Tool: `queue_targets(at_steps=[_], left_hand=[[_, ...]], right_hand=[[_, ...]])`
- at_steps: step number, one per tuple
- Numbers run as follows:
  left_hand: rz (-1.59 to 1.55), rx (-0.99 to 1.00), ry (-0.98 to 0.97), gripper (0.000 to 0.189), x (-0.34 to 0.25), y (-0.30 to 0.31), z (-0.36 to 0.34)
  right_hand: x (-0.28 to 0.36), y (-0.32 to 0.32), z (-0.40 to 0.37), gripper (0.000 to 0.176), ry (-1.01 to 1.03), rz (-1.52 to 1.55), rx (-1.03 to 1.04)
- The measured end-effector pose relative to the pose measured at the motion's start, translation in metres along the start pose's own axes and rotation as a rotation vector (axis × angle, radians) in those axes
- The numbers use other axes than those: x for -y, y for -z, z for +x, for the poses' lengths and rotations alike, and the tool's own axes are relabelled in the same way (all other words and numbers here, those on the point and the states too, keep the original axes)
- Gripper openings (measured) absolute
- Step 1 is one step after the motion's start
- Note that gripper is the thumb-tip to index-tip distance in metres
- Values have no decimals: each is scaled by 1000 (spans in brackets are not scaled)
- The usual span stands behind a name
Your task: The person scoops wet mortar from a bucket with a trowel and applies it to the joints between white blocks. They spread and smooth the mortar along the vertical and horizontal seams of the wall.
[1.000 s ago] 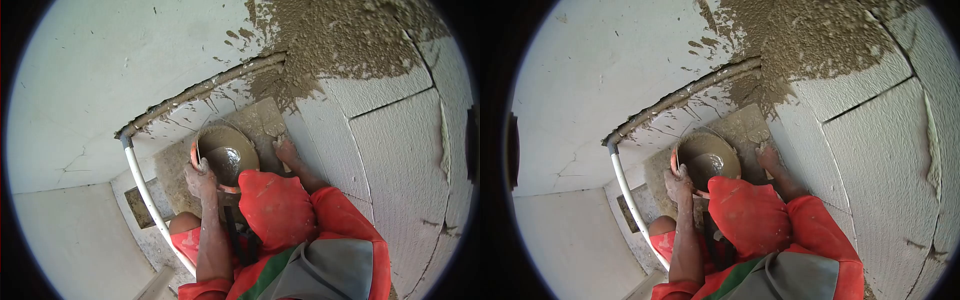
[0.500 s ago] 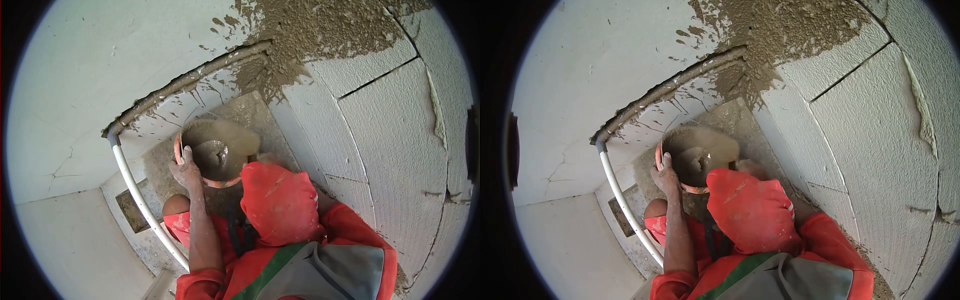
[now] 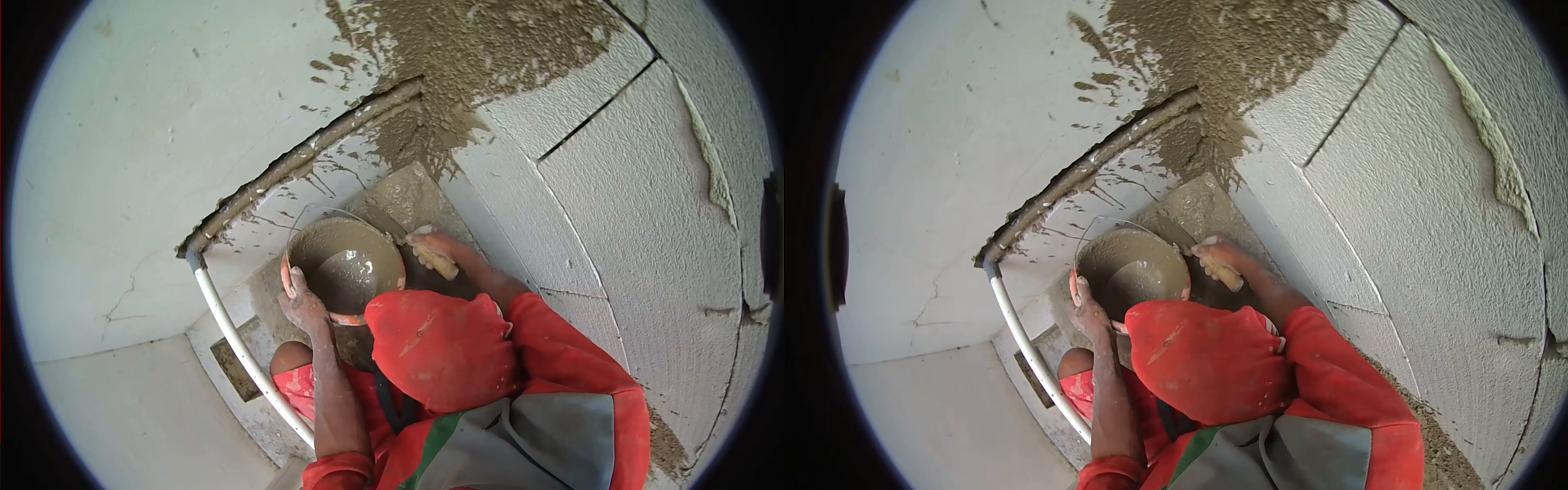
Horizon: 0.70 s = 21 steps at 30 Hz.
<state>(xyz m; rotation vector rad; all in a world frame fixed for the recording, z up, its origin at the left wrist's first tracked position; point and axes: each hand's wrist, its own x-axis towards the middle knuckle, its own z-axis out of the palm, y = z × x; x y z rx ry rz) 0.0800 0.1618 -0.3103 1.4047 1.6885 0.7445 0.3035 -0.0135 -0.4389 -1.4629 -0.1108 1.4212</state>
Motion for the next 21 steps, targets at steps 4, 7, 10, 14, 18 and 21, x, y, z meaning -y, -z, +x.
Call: queue_targets(at_steps=[4, 7, 10, 14, 18, 21], left_hand=[[-78, -27, -220, 55, 9, -4, -1], [-62, 0, -153, 52, 8, 5, 1], [-89, 53, -95, 50, 14, 9, 18], [-42, 144, -82, 50, 21, 15, 33], [5, 121, -50, 51, 19, 15, 32], [-70, 146, -191, 49, 9, 15, 21]], right_hand=[[-19, 5, 5, 32, 25, 90, 4], [-18, 12, 7, 33, 28, 14, -16], [-3, 32, 8, 33, 19, -52, 16], [-6, 39, 16, 42, 47, 135, 28], [-18, 34, 12, 44, 91, 301, -25], [-29, 25, 5, 40, 127, 426, -58]])
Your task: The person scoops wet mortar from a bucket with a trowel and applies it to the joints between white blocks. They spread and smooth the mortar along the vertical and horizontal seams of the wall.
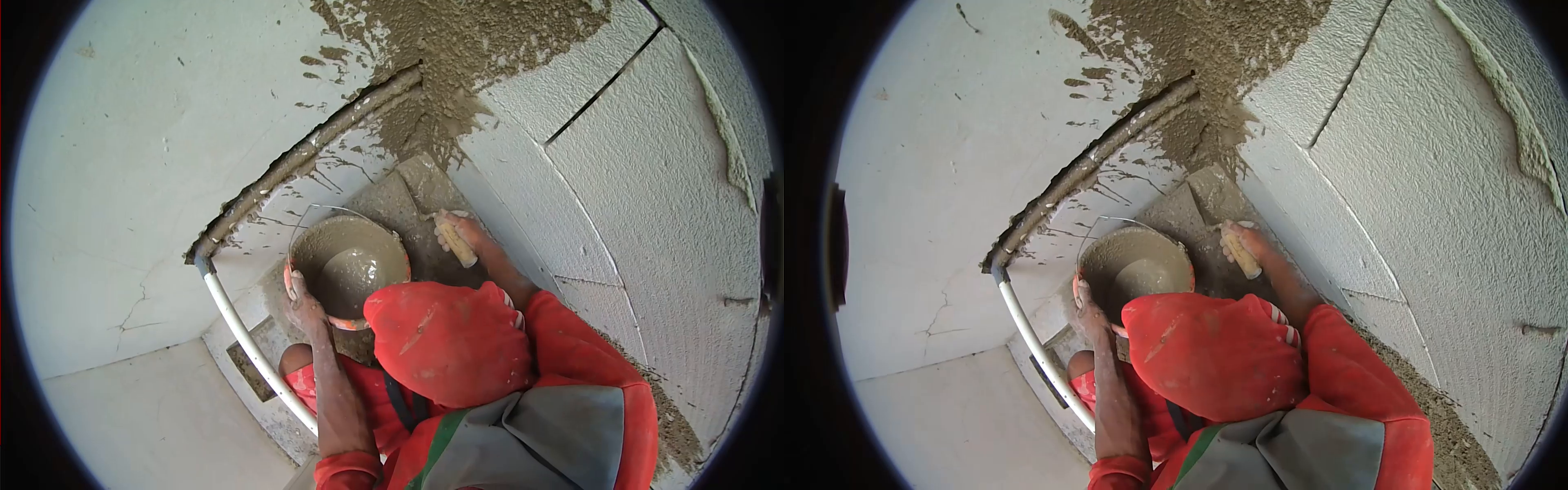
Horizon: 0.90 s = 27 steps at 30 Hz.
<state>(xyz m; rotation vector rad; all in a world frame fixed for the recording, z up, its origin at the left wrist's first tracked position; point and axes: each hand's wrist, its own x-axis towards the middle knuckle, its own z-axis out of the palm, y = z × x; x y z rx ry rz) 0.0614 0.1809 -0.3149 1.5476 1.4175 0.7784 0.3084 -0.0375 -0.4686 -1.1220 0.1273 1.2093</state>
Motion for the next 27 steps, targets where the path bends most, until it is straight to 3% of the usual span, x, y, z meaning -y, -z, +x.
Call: queue_targets(at_steps=[4, 7, 10, 13, 15, 18, 22, 25, 27], left_hand=[[38, -92, 56, 49, 3, -3, -1], [-12, -105, -21, 50, 1, -7, -2], [-23, -102, -39, 50, 8, -10, 6], [-6, -79, 25, 49, 11, -6, 4], [49, -80, 17, 49, 6, -5, 4], [-150, -134, -135, 50, 4, -13, 1], [-89, -99, -13, 49, 1, -8, -2], [-15, -79, 53, 48, 1, -10, -1], [142, -68, 113, 48, 0, -5, -4]], right_hand=[[-20, -9, -13, 38, 73, 228, -103], [-11, -20, -45, 34, 103, -15, -119], [3, -43, -95, 29, 133, -819, -121], [-73, 4, -61, 32, 358, -1260, -211], [-54, -2, -55, 35, 349, -1512, -180], [-30, 4, -18, 39, 247, -1441, -309], [10, -12, -5, 43, 112, -1327, -643], [6, -1, -7, 48, 260, -1452, -614], [-5, -10, -8, 49, 255, -1237, -705]])
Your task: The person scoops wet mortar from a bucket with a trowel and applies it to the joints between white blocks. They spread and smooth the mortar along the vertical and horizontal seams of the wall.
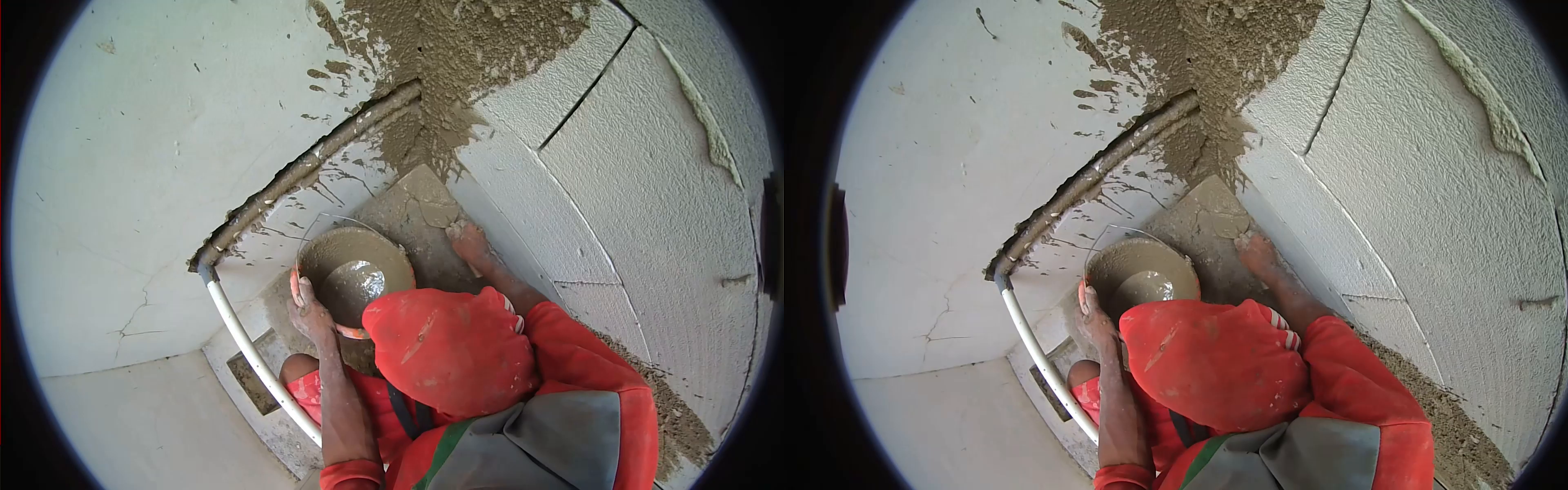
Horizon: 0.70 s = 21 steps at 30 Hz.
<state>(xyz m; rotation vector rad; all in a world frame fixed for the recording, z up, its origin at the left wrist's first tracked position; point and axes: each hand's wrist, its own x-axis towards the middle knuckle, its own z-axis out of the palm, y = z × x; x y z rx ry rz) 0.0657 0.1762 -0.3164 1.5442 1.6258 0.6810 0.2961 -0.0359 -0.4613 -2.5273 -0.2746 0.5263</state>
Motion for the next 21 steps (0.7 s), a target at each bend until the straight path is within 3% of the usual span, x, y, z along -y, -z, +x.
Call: queue_targets(at_steps=[4, 7, 10, 16, 19, 21], left_hand=[[-200, -41, -188, 47, 6, -8, -2], [-225, -49, -211, 46, 2, -10, -1], [-153, -23, -147, 47, -1, -7, -3], [-91, -22, -116, 49, -2, -7, 3], [-129, -10, -163, 49, -2, -11, 2], [-93, 31, -179, 50, -4, -9, 1]], right_hand=[[38, 0, -4, 57, -145, -1, 50], [23, -2, -4, 53, -13, -46, 79], [14, -8, -12, 50, 33, -129, -30], [30, 53, -70, 40, 474, -66, 16], [34, 41, -81, 34, 689, -194, 296], [51, 65, -99, 29, 881, -401, 255]])
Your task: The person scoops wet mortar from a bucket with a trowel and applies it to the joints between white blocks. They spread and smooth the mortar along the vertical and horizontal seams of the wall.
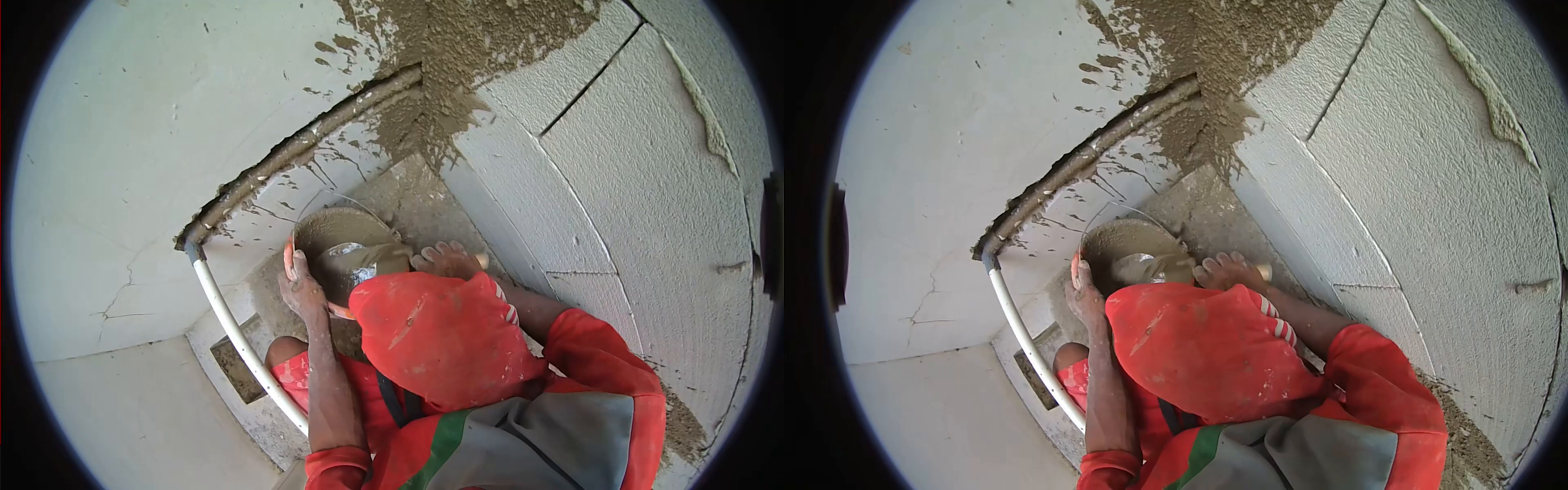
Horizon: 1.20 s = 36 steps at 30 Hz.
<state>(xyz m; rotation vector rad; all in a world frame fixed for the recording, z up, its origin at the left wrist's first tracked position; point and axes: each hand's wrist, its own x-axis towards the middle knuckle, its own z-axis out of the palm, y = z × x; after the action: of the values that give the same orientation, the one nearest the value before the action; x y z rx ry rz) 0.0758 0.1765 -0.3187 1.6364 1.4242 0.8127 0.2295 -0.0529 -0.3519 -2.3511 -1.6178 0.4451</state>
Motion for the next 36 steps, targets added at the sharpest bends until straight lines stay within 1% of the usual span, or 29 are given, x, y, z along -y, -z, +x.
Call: queue_targets(at_steps=[1, 4, 6, 7, 9, 10, 12, 13, 15, 16, 18, 19, 21, 22, 23, 25, 28, 32, 34, 36], left_hand=[[-19, -7, 26, 50, 3, 0, 2], [-63, -30, 115, 51, 17, 2, 5], [-70, -29, 157, 50, 19, 5, 10], [-77, -44, 111, 49, 20, 5, 10], [-86, -66, 16, 48, 19, 3, 9], [-64, -43, 47, 47, 18, 3, 10], [-11, 8, 113, 46, 17, 8, 11], [-71, 1, 61, 45, 22, 6, 12], [-189, -3, -46, 45, 29, 1, 14], [-218, 4, -35, 45, 29, 0, 14], [-276, 14, -3, 45, 25, 0, 11], [-237, 11, 7, 46, 20, 0, 9], [-158, -5, 25, 47, 12, 3, 6], [-174, -12, 14, 47, 16, 1, 9], [-189, -19, 6, 47, 25, -1, 13], [-198, -23, 0, 49, 30, 2, 14], [-146, -27, 3, 51, 26, 4, 12], [-72, -74, 13, 52, 16, 2, 8], [-101, -77, 39, 52, 22, 3, 9], [-125, -45, 51, 52, 30, 6, 14]], right_hand=[[7, 14, 0, 26, 85, -116, 7], [-14, -15, 3, 24, 99, 221, -219], [-22, -24, 3, 25, -361, 632, -189], [-26, -27, 2, 26, -596, 833, -162], [-48, -39, 7, 29, -721, 1142, 17], [-60, -43, 17, 31, -778, 1294, 108], [-79, -53, 34, 33, -761, 1457, 225], [-89, -57, 43, 33, -750, 1536, 280], [-112, -61, 57, 31, -722, 1431, 317], [-118, -62, 59, 30, -708, 1380, 330], [-121, -57, 45, 30, -719, 1495, 170], [-120, -54, 39, 29, -722, 1546, 89], [-108, -65, 29, 32, -831, 1645, -105], [-103, -67, 28, 33, -879, 1692, -213], [-100, -68, 28, 33, -864, 1674, -200], [-78, -46, 31, 32, -839, 1640, -169], [-87, -38, 54, 32, -681, 1504, 20], [-110, -42, 65, 30, -747, 1517, -35], [-102, -45, 56, 31, -745, 1563, -87], [-80, -53, 57, 31, -800, 1596, -173]])
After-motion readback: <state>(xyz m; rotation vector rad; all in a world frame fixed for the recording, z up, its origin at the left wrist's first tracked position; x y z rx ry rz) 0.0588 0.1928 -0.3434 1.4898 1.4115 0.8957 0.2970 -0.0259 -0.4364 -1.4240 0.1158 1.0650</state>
